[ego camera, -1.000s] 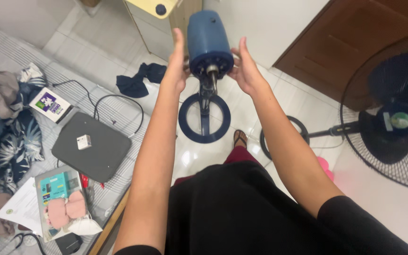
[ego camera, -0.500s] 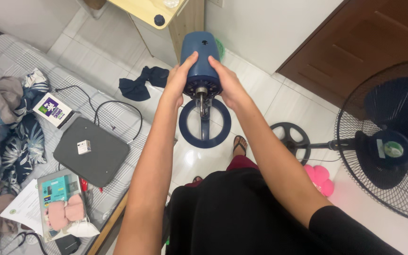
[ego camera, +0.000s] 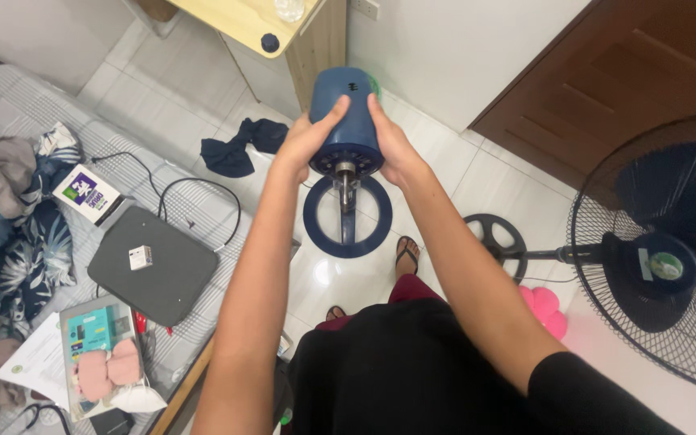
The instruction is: The person uses a screwdriver to remove screws from the motor housing of a standing electric fan. They detach the blue plastic cover, exposing the internal motor and wiring, then hold the removed cover while the fan remains partially disassembled.
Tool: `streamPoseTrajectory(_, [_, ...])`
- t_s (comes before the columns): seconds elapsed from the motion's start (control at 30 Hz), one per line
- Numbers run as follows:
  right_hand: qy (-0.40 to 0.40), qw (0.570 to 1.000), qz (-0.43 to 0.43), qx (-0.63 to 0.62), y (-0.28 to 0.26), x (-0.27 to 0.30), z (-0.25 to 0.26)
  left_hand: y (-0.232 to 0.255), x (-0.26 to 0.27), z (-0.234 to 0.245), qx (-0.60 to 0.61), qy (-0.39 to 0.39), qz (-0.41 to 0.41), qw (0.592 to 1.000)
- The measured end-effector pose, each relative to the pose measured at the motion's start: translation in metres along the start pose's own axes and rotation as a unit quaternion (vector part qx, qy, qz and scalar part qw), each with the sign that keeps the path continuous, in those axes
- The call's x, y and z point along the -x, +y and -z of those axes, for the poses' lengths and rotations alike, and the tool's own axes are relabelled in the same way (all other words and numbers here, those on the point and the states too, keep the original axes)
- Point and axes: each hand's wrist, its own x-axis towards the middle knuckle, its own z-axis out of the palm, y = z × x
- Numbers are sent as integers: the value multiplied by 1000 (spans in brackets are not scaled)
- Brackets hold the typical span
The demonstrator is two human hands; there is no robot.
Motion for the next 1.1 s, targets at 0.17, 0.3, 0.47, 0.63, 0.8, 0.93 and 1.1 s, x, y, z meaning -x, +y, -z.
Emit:
streamPoseTrajectory(0.17, [7,996,68,-52,3,13,-8,6,10,-8,60,-6,34,998])
streamPoseTrajectory(0.3, [37,994,86,-61,4,17,-14,6,12,-5,118,-35,40,992])
streamPoseTrajectory(0.47, [74,995,42,-43,3,14,-18,7,13,3,133,-63,55,988])
streamPoseTrajectory(0.63, [55,998,5,-22,7,12,-20,1,19,10,149,-61,74,984])
streamPoseTrajectory(0.8, [-8,998,1,-58,11,12,-17,-8,19,5,185,-34,15,982])
streamPoseTrajectory(0.93, [-2,997,-1,-71,17,11,-18,-11,22,7,196,-33,10,980])
streamPoseTrajectory(1.1, [35,995,30,-93,23,10,-21,-8,22,6,173,-23,13,985])
